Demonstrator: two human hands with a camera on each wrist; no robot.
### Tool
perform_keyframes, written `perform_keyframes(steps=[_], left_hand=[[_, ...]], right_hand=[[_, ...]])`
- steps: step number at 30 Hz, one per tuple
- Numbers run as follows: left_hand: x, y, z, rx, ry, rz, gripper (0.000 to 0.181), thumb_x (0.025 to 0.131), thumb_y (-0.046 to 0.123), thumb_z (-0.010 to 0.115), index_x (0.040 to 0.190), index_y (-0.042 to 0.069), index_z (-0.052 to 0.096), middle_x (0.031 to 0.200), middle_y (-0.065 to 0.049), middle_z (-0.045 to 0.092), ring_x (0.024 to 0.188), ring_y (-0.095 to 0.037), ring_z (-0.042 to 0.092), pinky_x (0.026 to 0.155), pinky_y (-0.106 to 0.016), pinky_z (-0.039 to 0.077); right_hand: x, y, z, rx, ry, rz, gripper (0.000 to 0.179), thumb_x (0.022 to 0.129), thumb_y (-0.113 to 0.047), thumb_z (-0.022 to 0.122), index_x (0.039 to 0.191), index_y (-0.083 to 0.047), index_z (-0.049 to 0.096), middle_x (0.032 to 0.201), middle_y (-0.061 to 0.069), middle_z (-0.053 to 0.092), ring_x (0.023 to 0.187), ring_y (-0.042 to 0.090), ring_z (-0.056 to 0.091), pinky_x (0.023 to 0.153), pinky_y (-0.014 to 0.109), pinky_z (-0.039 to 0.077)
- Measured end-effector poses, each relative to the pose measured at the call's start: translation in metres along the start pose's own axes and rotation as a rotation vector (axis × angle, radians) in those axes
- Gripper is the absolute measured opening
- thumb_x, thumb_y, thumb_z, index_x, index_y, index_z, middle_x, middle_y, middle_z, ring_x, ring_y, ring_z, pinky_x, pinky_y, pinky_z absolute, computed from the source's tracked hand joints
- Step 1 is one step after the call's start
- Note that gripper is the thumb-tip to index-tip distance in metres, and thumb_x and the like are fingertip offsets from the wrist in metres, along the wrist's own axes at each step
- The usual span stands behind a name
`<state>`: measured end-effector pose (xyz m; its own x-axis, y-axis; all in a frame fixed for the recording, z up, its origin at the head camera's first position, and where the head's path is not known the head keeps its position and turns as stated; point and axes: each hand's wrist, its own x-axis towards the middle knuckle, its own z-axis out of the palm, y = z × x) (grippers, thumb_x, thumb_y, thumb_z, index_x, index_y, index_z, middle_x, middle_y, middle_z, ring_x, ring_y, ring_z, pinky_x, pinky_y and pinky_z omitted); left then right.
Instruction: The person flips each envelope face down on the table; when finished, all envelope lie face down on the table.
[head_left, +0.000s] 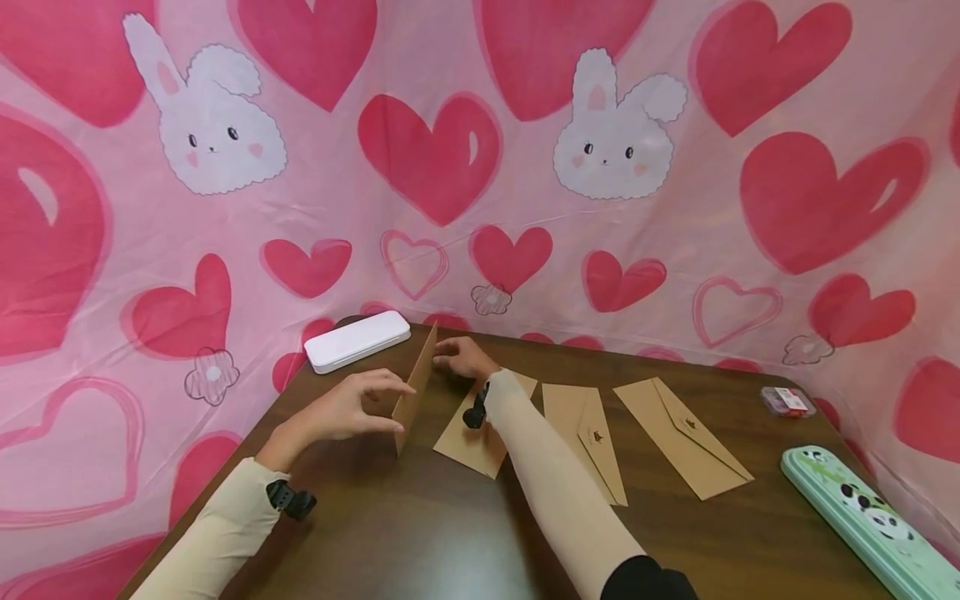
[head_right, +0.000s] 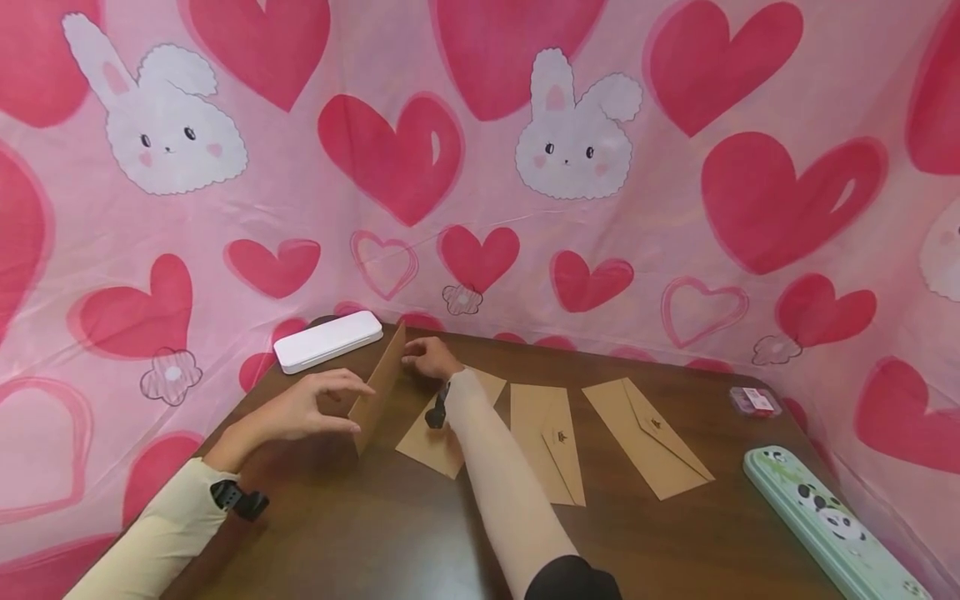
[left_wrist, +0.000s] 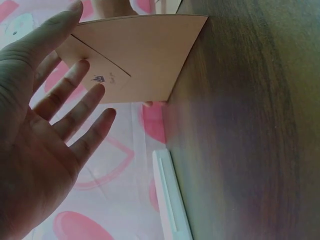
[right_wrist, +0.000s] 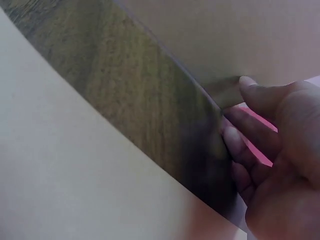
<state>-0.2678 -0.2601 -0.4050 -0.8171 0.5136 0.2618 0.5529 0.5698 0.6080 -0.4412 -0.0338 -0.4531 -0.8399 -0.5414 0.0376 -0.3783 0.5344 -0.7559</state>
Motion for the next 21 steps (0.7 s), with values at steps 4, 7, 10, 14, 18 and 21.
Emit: perform_keyframes(steps=[4,7,10,14,18,21], left_hand=[[0.0,0.002,-0.004,0.027,0.014,-0.013,0.053,0.079,0.037,0.089,0.127,0.024,0.07,0.122,0.011,0.069,0.11,-0.019,0.063,0.091,-0.047,0.057],[-0.002,0.003,-0.009,0.045,0.04,-0.018,0.054,0.079,0.038,0.089,0.127,0.024,0.069,0.123,0.011,0.07,0.108,-0.014,0.062,0.09,-0.044,0.056],[-0.004,0.003,-0.016,0.054,0.067,-0.015,0.055,0.079,0.035,0.09,0.128,0.021,0.07,0.125,0.007,0.071,0.11,-0.012,0.062,0.09,-0.043,0.057],[-0.011,0.0,-0.022,0.048,0.096,-0.041,0.057,0.078,0.031,0.09,0.13,0.017,0.07,0.129,0.0,0.072,0.111,-0.016,0.063,0.089,-0.038,0.059],[-0.019,-0.007,-0.024,0.007,0.092,-0.103,0.063,0.079,0.029,0.09,0.135,0.011,0.068,0.134,-0.011,0.07,0.106,-0.017,0.065,0.083,-0.033,0.061],[-0.024,-0.014,-0.024,-0.027,0.077,-0.148,0.069,0.081,0.029,0.088,0.141,0.007,0.063,0.138,-0.016,0.067,0.102,-0.02,0.069,0.079,-0.029,0.061]], right_hand=[[-0.001,0.001,-0.005,0.082,0.035,0.001,0.032,0.099,-0.014,0.068,0.13,-0.003,0.069,0.125,0.016,0.073,0.108,0.025,0.07,0.095,0.035,0.057],[0.001,0.002,-0.009,0.218,0.03,0.018,0.033,0.1,-0.008,0.066,0.132,0.001,0.066,0.123,0.021,0.072,0.106,0.029,0.073,0.092,0.036,0.06],[0.001,0.001,-0.015,0.329,0.018,0.038,0.035,0.1,-0.005,0.065,0.134,0.002,0.064,0.125,0.023,0.071,0.107,0.03,0.074,0.093,0.037,0.06],[-0.004,-0.003,-0.027,0.402,0.039,0.077,0.034,0.098,-0.004,0.067,0.131,0.003,0.066,0.124,0.023,0.071,0.101,0.026,0.076,0.094,0.038,0.06],[-0.008,-0.003,-0.041,0.49,0.076,0.146,0.03,0.097,-0.006,0.069,0.126,0.003,0.071,0.118,0.019,0.075,0.087,0.014,0.074,0.084,0.031,0.061],[-0.01,-0.004,-0.051,0.556,0.092,0.165,0.029,0.097,-0.008,0.069,0.124,0.003,0.072,0.114,0.014,0.076,0.082,0.009,0.071,0.074,0.026,0.054]])
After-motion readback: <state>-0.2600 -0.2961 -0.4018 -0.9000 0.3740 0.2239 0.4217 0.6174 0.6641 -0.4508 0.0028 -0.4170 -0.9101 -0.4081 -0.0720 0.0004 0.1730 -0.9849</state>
